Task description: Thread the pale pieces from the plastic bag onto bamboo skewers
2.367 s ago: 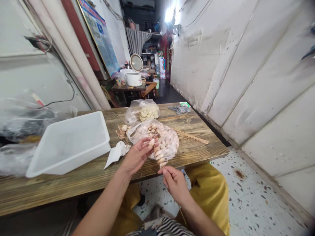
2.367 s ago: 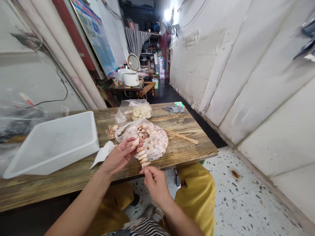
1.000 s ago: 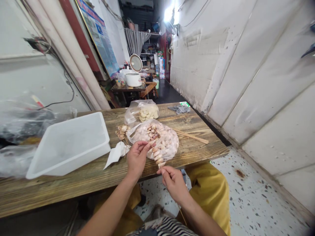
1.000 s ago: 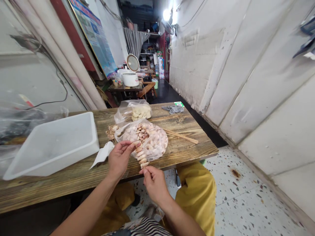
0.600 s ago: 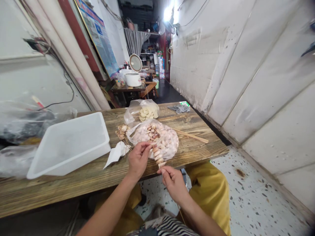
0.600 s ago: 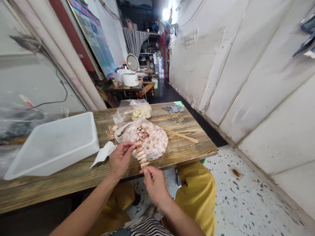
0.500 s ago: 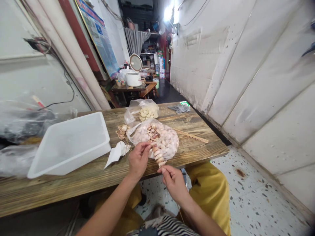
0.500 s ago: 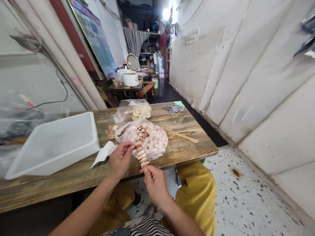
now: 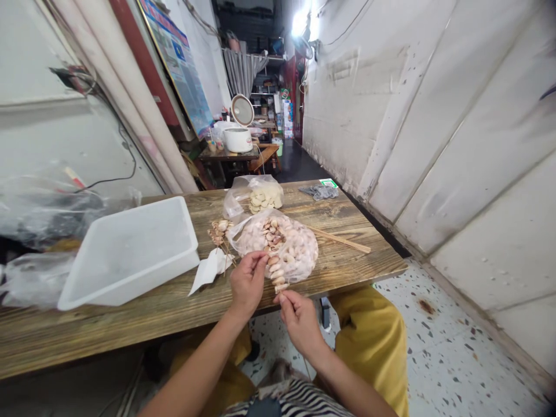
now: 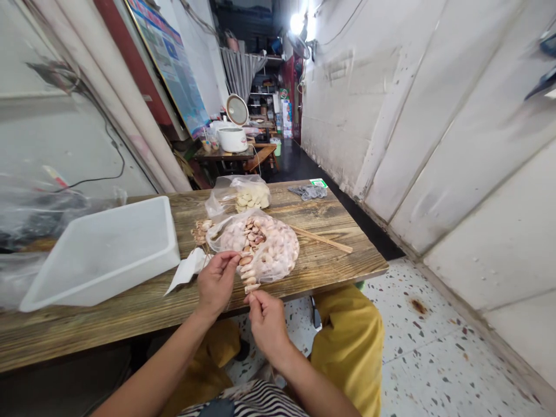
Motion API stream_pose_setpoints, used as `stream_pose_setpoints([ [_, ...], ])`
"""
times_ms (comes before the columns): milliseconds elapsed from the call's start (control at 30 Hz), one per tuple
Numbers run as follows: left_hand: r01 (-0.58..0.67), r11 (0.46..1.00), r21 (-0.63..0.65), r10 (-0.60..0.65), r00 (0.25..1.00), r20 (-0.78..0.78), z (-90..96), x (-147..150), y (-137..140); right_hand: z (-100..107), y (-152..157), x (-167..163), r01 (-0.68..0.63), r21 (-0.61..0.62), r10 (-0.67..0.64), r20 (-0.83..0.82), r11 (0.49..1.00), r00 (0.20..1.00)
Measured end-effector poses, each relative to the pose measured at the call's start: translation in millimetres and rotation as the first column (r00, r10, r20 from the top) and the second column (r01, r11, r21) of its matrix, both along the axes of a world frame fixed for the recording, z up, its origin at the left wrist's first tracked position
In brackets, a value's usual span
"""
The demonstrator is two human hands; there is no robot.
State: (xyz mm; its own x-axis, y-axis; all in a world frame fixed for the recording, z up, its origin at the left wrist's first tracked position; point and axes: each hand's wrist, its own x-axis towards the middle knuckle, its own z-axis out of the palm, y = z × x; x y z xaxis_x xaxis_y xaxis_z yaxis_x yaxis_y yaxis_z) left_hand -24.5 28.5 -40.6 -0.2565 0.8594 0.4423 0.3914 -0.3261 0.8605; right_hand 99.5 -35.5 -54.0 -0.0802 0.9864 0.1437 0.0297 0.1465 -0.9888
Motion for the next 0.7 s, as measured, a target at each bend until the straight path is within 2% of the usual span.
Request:
stream_pose_setpoints([
  [100,0.025,0.999,-0.021,-0.024,0.999,0.035,5.6,-10.0,3.0,-4.1,11.6,-5.1,0.035,0.095,-0.044,0.091,0.995,0.995],
  [167,-0.031,0.999,0.01,0.031,0.999,0.029,6.5,-26.4,0.9,-3.1,22.9,-8.4,0.039,0.182,-0.074,0.192,0.982,0.978],
  [233,-0.164,0.984,0.066,0.165,0.986,-0.01,-0.1,-48.9,-5.1,1.8,36.1,-13.8,-0.003,0.274,-0.091,0.328,0.962,0.94],
  [300,-0.361,0.926,0.113,0.373,0.92,-0.119,-15.4,-72.4,-13.4,9.6,50.9,-23.4,-0.075,0.325,-0.098,0.485,0.943,0.869],
  [400,-0.491,0.854,0.17,0.519,0.821,-0.238,-44.9,-99.2,-23.2,23.3,77.5,-47.8,-0.165,0.307,-0.103,0.695,0.937,0.711],
  [500,-0.525,0.839,0.142,0.544,0.812,-0.211,-64.8,-110.9,-25.1,36.3,110.0,-82.0,-0.213,0.288,-0.1,0.782,0.934,0.616],
  [700,-0.498,0.852,0.159,0.521,0.836,-0.174,-67.9,-112.7,-19.6,50.4,172.4,-151.0,-0.231,0.237,-0.126,0.903,0.944,0.411],
])
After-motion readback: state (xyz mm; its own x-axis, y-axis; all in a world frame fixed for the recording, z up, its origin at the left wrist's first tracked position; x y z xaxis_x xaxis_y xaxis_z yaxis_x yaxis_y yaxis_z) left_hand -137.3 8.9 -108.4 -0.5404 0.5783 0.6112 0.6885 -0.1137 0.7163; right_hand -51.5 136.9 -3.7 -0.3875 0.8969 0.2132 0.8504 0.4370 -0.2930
